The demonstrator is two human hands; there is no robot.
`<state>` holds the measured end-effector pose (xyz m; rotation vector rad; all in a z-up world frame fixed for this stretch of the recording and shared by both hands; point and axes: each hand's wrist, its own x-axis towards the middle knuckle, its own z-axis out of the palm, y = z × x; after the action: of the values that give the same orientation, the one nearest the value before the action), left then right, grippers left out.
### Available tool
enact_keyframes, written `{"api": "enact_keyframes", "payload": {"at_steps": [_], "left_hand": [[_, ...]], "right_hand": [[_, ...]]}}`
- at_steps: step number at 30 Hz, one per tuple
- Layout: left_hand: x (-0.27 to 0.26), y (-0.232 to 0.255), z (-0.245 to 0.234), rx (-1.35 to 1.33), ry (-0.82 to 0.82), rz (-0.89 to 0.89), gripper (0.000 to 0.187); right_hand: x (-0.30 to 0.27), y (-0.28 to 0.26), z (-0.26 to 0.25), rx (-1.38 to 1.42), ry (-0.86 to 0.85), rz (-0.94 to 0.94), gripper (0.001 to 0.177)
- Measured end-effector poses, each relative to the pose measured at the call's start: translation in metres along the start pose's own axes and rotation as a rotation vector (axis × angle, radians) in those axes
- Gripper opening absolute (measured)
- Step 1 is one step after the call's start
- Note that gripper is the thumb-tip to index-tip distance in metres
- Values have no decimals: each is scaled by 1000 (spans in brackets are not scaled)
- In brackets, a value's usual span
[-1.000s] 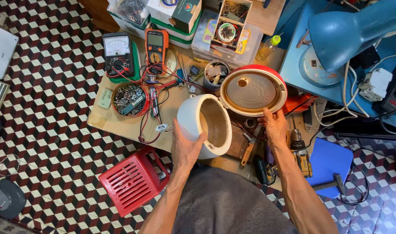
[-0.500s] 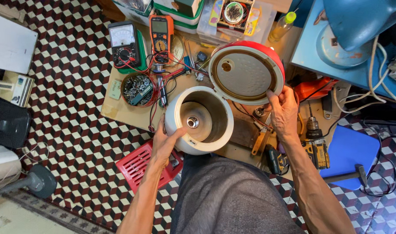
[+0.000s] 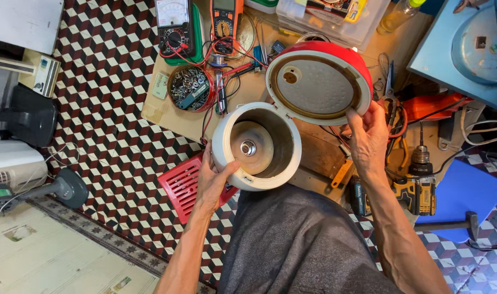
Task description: The person handles a small cylindrical component, then moves to a workbench to assemble and connect internal parts of a white electric kettle. They insert the component into the kettle base, connect wires, and use a screwdriver to secure the assembly.
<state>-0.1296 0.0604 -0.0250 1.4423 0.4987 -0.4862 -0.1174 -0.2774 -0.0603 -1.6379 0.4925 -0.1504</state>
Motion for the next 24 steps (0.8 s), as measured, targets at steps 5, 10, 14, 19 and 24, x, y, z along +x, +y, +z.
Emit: {"api": "enact_keyframes", "payload": {"at_steps": [5,10,14,19,24], "left_hand": [[3,3,2,1,5,3,111],[5,-1,6,31,32,-13,111],[4,1,12,83,39,-11,112],[-2,7,18,134,42,10,109],[-3,6,27,88,59,-1,112]], "right_hand": [[-25,-20,-1,-439,78,66,34],[-57,-25,36,-442,-154,69,25],[-35,13,102,-399,-637,106,31],[-28,58,149,-461,-750,192,39],[-36,82,154,-474,-704,52,36]]}}
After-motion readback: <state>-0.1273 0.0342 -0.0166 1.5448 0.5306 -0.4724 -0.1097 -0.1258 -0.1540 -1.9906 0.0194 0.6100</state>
